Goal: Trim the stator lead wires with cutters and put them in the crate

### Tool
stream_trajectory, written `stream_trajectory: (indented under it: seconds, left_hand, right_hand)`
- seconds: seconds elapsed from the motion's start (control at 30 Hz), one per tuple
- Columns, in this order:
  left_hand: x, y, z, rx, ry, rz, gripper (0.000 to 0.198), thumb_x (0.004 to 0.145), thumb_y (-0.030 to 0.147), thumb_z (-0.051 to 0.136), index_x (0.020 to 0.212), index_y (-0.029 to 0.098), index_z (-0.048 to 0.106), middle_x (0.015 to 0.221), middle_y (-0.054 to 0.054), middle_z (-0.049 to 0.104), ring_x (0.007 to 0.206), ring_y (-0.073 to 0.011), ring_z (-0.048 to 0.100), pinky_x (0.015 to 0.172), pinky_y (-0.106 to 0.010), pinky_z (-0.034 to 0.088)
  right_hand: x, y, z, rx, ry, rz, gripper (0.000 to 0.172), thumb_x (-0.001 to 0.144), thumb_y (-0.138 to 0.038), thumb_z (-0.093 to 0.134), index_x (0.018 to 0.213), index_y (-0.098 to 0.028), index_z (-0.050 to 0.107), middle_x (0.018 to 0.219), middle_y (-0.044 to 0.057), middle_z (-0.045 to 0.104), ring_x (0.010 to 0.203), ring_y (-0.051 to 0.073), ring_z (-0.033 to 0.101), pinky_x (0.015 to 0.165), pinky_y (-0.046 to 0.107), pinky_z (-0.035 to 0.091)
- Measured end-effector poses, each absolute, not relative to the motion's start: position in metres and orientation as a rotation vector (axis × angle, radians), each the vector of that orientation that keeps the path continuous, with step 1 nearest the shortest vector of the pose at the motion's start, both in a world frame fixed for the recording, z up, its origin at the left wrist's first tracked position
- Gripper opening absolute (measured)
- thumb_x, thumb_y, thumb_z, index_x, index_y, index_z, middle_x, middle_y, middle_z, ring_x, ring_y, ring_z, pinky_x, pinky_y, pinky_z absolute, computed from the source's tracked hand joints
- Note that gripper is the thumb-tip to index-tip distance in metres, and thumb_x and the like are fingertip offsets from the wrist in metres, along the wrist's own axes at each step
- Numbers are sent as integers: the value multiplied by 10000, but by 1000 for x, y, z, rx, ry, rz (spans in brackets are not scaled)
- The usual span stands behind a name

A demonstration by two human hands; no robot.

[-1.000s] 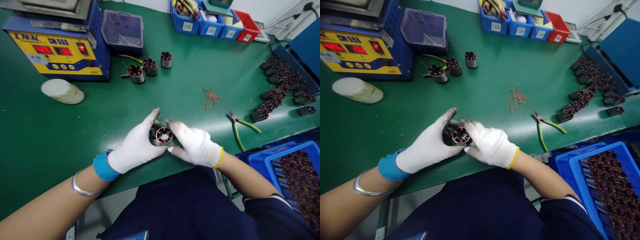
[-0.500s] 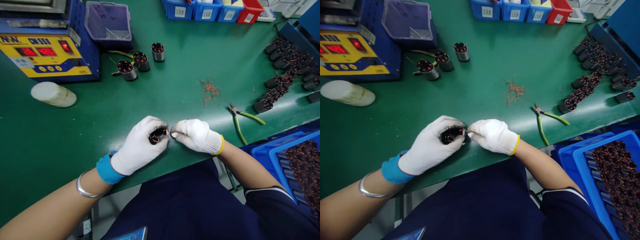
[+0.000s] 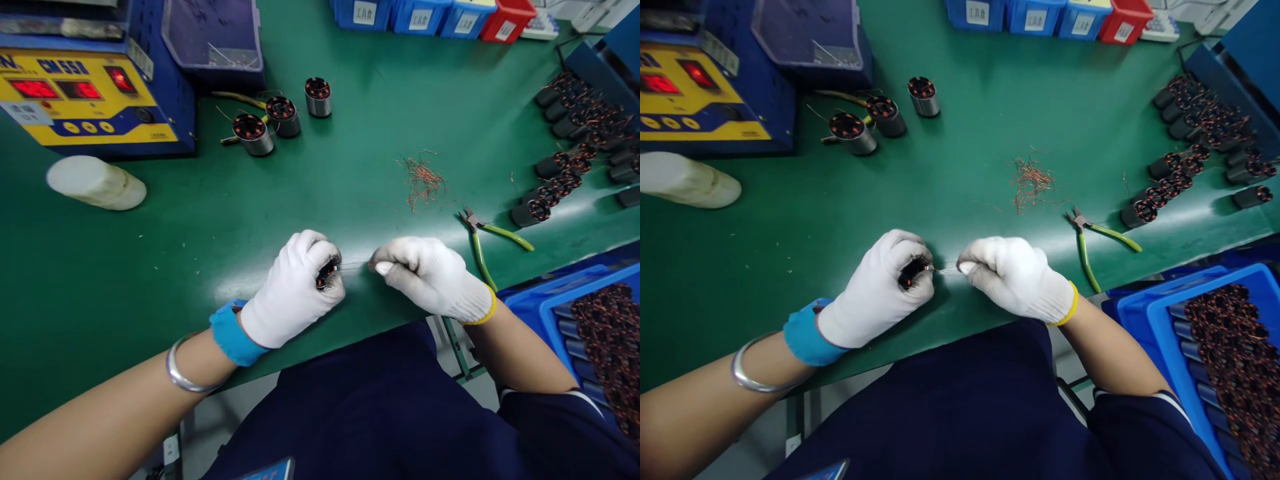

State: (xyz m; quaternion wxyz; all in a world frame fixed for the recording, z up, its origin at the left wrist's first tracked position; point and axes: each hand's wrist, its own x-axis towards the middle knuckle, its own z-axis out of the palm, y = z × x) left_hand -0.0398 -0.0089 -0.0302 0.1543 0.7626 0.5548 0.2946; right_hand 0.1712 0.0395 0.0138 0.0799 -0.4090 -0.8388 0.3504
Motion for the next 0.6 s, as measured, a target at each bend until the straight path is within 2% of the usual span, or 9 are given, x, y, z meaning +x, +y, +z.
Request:
stream_trajectory:
  seconds: [0.1, 0.17, 0.23, 0.27, 0.33, 0.4, 0.43, 0.5, 0.6]
  left_hand:
    - [-39, -9, -31, 2196, 1609, 833, 134, 732, 104, 492, 802, 217, 482, 860, -62, 540, 814, -212, 533, 748, -374, 479]
    - [-39, -9, -31, 2217, 1610, 834, 134, 734, 104, 483, 803, 218, 468, 852, -61, 533, 806, -212, 522, 741, -374, 475]
    - [-39, -9, -32, 2242, 1611, 836, 136, 734, 103, 475, 801, 220, 455, 845, -59, 522, 791, -211, 507, 725, -371, 466]
    - [-39, -9, -32, 2253, 1615, 839, 140, 731, 102, 473, 799, 223, 448, 840, -56, 517, 784, -210, 500, 717, -368, 460]
    - [-40, -9, -34, 2266, 1623, 842, 142, 726, 109, 472, 796, 226, 436, 831, -54, 509, 778, -212, 492, 705, -367, 450]
    - [-41, -8, -35, 2275, 1620, 850, 120, 734, 138, 479, 797, 227, 430, 826, -58, 507, 778, -221, 489, 693, -373, 445]
    - [-41, -8, -36, 2279, 1615, 854, 103, 743, 157, 482, 799, 226, 428, 826, -61, 507, 778, -225, 488, 688, -377, 445]
    - [-41, -8, -36, 2289, 1614, 861, 72, 766, 189, 479, 804, 224, 428, 820, -65, 506, 770, -230, 484, 680, -381, 446]
    - [-41, -9, -35, 2300, 1612, 856, 49, 784, 201, 464, 821, 216, 436, 808, -69, 506, 753, -233, 483, 676, -390, 452]
  right_hand:
    - [166, 54, 19, -1231, -2476, 916, 270, 913, -343, 484, 979, -185, 693, 938, 37, 705, 863, 178, 642, 760, 283, 444]
    - [162, 67, 21, -1186, -2427, 902, 301, 894, -380, 517, 1068, -184, 666, 1066, 50, 684, 961, 192, 633, 828, 303, 459]
    - [156, 79, 22, -1170, -2366, 1064, 404, 828, -403, 612, 1181, -207, 615, 1175, 46, 653, 1030, 199, 625, 861, 313, 479]
    - [152, 84, 21, -1181, -2359, 1218, 449, 781, -407, 664, 1186, -220, 612, 1153, 39, 666, 999, 195, 640, 831, 306, 499]
    - [141, 90, 17, -1200, -2382, 1626, 381, 720, -399, 723, 1050, -218, 667, 940, 22, 719, 811, 169, 670, 700, 271, 526]
    - [129, 92, 11, -1208, -2323, 2052, 230, 712, -384, 730, 819, -188, 673, 692, 9, 694, 622, 136, 645, 589, 243, 525]
    - [124, 91, 8, -1209, -2238, 2226, 208, 719, -369, 725, 742, -177, 648, 624, 4, 672, 569, 124, 631, 563, 236, 529]
    - [118, 87, 3, -1200, -2008, 2445, 191, 734, -320, 708, 694, -161, 609, 567, -7, 652, 510, 106, 617, 539, 224, 542]
    - [117, 82, -2, -1181, -1820, 2524, 143, 771, -251, 665, 708, -142, 596, 528, -15, 639, 463, 88, 602, 502, 192, 532]
